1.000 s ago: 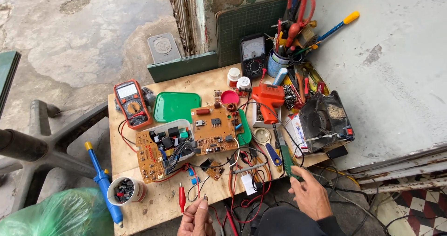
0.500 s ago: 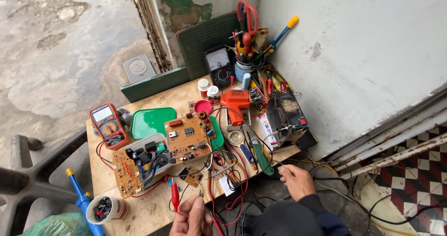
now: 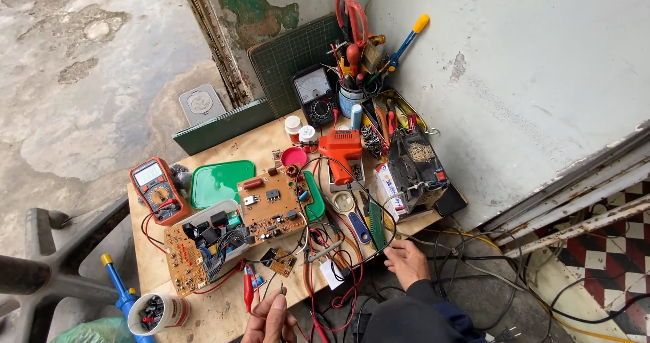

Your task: Sorting through various electronic components and assembling them onto a circuit board using tools.

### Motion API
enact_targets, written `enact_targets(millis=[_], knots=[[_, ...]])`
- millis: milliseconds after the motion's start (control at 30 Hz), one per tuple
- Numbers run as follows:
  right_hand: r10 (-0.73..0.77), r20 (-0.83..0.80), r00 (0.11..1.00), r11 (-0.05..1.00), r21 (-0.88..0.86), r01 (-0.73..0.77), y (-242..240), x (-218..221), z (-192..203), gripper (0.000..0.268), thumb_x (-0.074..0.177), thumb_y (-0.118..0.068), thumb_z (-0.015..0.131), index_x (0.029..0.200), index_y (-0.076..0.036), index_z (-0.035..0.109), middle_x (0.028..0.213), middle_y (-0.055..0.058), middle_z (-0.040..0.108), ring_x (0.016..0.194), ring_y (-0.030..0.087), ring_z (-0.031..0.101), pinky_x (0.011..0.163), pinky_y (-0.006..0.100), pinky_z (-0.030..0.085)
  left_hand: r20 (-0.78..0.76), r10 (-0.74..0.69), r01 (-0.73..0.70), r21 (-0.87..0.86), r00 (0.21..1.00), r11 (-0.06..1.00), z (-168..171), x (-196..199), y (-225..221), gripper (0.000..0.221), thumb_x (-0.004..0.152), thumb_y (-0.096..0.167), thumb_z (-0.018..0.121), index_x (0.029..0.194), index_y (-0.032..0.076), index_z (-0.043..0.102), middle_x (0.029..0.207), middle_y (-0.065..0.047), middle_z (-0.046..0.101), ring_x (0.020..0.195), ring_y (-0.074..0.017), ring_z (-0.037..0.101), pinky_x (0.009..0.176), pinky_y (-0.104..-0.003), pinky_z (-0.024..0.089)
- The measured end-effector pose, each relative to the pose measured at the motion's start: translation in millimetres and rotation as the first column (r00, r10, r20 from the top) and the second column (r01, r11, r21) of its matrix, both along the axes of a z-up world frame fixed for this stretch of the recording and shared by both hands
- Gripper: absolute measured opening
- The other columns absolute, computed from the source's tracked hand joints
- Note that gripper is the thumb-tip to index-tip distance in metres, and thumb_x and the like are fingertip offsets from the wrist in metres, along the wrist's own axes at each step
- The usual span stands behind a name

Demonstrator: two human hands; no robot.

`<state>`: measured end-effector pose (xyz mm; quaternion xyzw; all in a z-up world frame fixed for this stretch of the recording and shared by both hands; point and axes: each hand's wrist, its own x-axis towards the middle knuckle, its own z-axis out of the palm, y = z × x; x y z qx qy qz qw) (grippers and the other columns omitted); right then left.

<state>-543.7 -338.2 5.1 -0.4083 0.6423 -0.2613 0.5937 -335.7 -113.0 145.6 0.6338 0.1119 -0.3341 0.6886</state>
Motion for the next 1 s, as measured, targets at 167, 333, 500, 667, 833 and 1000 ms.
enact_targets(millis=[167,333,500,667,833,1000], knots=[[0.189,-0.405,0.895,0.965,-0.093,-0.246,-0.2,13.0,-1.1,0.036,0.1,-0.035,0.073,0.132,-0.021,0.068,0.102,0.002,0.085,0.096,0.023,0.086,0.09,0.044,0.058,-0.079,0.022,-0.023,-0.014,0.997,1.0,10.5,-1.9,-6.9,0.027,0.103,0.005,0.078,0.128,-0.003,0.086,0.076,-0.019,0.067,0.066,-0.0261,0.062,0.06,-0.027,0.044],[0.278,-0.245,0.929,0.955,-0.035,-0.295,-12.1,11.5,0.7,0.051,0.1,-0.02,0.068,0.151,-0.019,0.067,0.101,0.008,0.086,0.068,0.019,0.07,0.072,0.038,0.059,-0.059,0.03,-0.031,-0.027,0.998,0.999,-9.3,6.8,-0.9,0.029,0.101,0.005,0.079,0.128,-0.004,0.086,0.074,-0.021,0.067,0.063,-0.026,0.062,0.055,-0.025,0.041],[0.256,-0.045,0.966,0.966,-0.024,-0.258,-29.3,-0.6,-20.0,0.021,0.1,-0.004,0.076,0.119,-0.008,0.069,0.093,0.018,0.078,0.073,0.024,0.074,0.063,0.035,0.06,-0.064,-0.013,0.015,0.02,0.998,1.0,-19.7,9.7,2.6,0.031,0.101,0.008,0.079,0.13,-0.002,0.087,0.071,-0.027,0.069,0.057,-0.0287,0.06,0.05,-0.03,0.039],[0.235,-0.066,0.97,0.97,-0.049,-0.238,-21.3,12.3,3.1,0.035,0.104,-0.006,0.073,0.139,-0.008,0.071,0.092,0.015,0.074,0.073,0.024,0.075,0.063,0.036,0.064,-0.098,-0.002,0.005,0.029,0.995,1.0,-22.1,9.2,0.5,0.031,0.101,0.007,0.079,0.129,-0.002,0.087,0.07,-0.029,0.068,0.052,-0.0281,0.054,0.05,-0.031,0.037],[0.429,-0.394,0.813,0.864,-0.082,-0.496,-18.4,17.3,2.3,0.077,0.102,-0.034,0.074,0.174,-0.031,0.043,0.078,0.002,0.072,0.074,0.016,0.078,0.093,0.036,0.062,-0.118,-0.041,0.043,0.013,0.992,0.999,-29.7,9.9,3.6,0.032,0.101,0.009,0.079,0.131,0.001,0.087,0.069,-0.029,0.068,0.046,-0.0264,0.045,0.047,-0.033,0.033],[0.45,-0.416,0.79,0.847,-0.082,-0.526,-26.3,12.5,-7.6,0.069,0.1,-0.038,0.078,0.165,-0.036,0.058,0.079,0.001,0.068,0.074,0.015,0.077,0.079,0.032,0.063,-0.116,-0.05,0.054,0.025,0.992,0.998,-34.6,8.3,1.8,0.032,0.101,0.007,0.079,0.131,0.0,0.087,0.069,-0.029,0.068,0.046,-0.0276,0.046,0.048,-0.035,0.036]])
